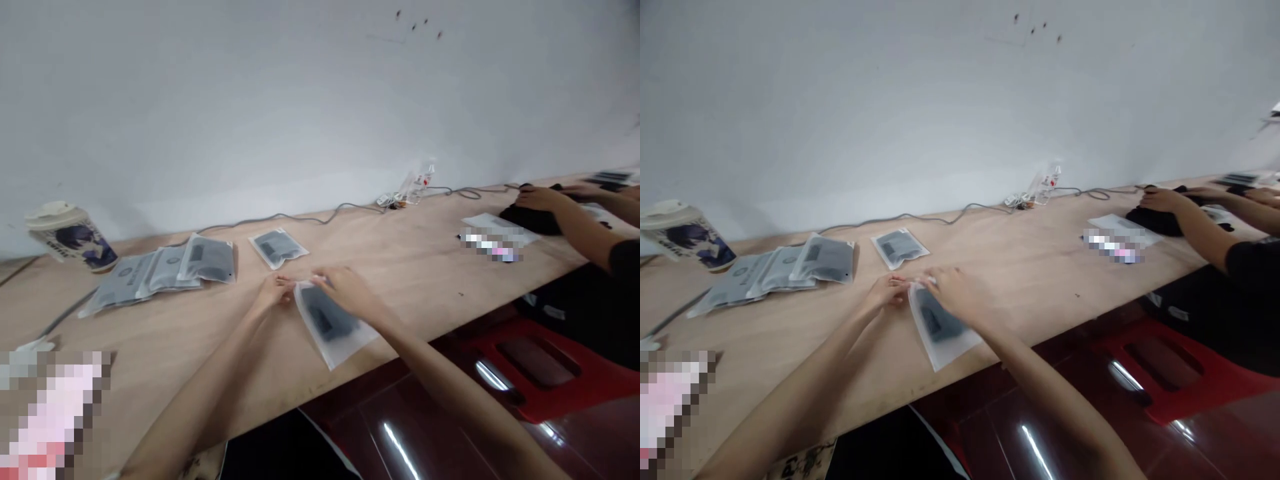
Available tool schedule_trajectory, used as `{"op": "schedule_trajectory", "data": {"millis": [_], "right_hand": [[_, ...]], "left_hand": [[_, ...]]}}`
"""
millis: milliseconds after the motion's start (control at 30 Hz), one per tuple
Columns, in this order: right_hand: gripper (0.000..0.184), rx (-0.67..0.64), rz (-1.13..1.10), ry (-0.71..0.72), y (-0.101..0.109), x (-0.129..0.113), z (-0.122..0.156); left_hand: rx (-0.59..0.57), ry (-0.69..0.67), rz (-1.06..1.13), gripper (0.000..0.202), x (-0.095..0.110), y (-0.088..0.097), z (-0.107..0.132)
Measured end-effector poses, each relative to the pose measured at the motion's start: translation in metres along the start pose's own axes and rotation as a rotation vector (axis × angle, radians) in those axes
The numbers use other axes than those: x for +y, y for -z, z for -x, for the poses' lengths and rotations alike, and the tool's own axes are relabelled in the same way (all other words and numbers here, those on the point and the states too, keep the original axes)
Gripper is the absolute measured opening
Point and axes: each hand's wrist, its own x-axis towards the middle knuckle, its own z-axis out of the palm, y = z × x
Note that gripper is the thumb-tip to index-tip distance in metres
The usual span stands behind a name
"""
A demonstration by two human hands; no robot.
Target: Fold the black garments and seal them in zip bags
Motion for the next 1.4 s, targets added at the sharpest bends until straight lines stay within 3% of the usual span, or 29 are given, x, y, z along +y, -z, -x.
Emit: {"op": "schedule_trajectory", "data": {"millis": [67,200,433,633,767,900,1100,1233,1400], "right_hand": [[0.039,-0.056,-0.075,0.018,-0.005,0.020,-0.031],[0.025,-0.387,-0.363,0.100,-0.023,0.049,-0.066],[0.021,-0.325,-0.577,0.067,-0.038,0.048,-0.066],[0.023,-0.333,-0.450,0.054,-0.042,0.050,-0.066],[0.026,-0.398,-0.412,0.055,-0.042,0.050,-0.068],[0.023,-0.307,-0.403,-0.004,-0.045,0.048,-0.064],[0.024,-0.110,-0.385,-0.090,-0.046,0.047,-0.058],[0.022,-0.065,-0.330,-0.060,-0.049,0.041,-0.058],[0.027,0.068,-0.073,0.006,-0.048,0.024,-0.037]], "left_hand": [[0.000,-0.035,0.008,0.030,0.004,-0.001,0.001],[-0.002,-0.075,-0.005,0.034,0.008,-0.001,0.005],[-0.035,-0.048,-0.061,0.034,0.003,-0.013,0.017],[0.115,-0.060,-0.009,0.037,-0.001,-0.018,0.015],[0.084,-0.006,0.042,0.036,-0.003,-0.016,0.010],[-0.071,0.135,-0.017,0.035,-0.006,-0.021,0.021],[-0.339,0.287,-0.096,0.036,-0.012,-0.043,0.075],[-0.363,0.256,-0.067,0.037,-0.022,-0.049,0.100],[-0.338,0.263,-0.081,0.037,-0.029,-0.043,0.102]]}}
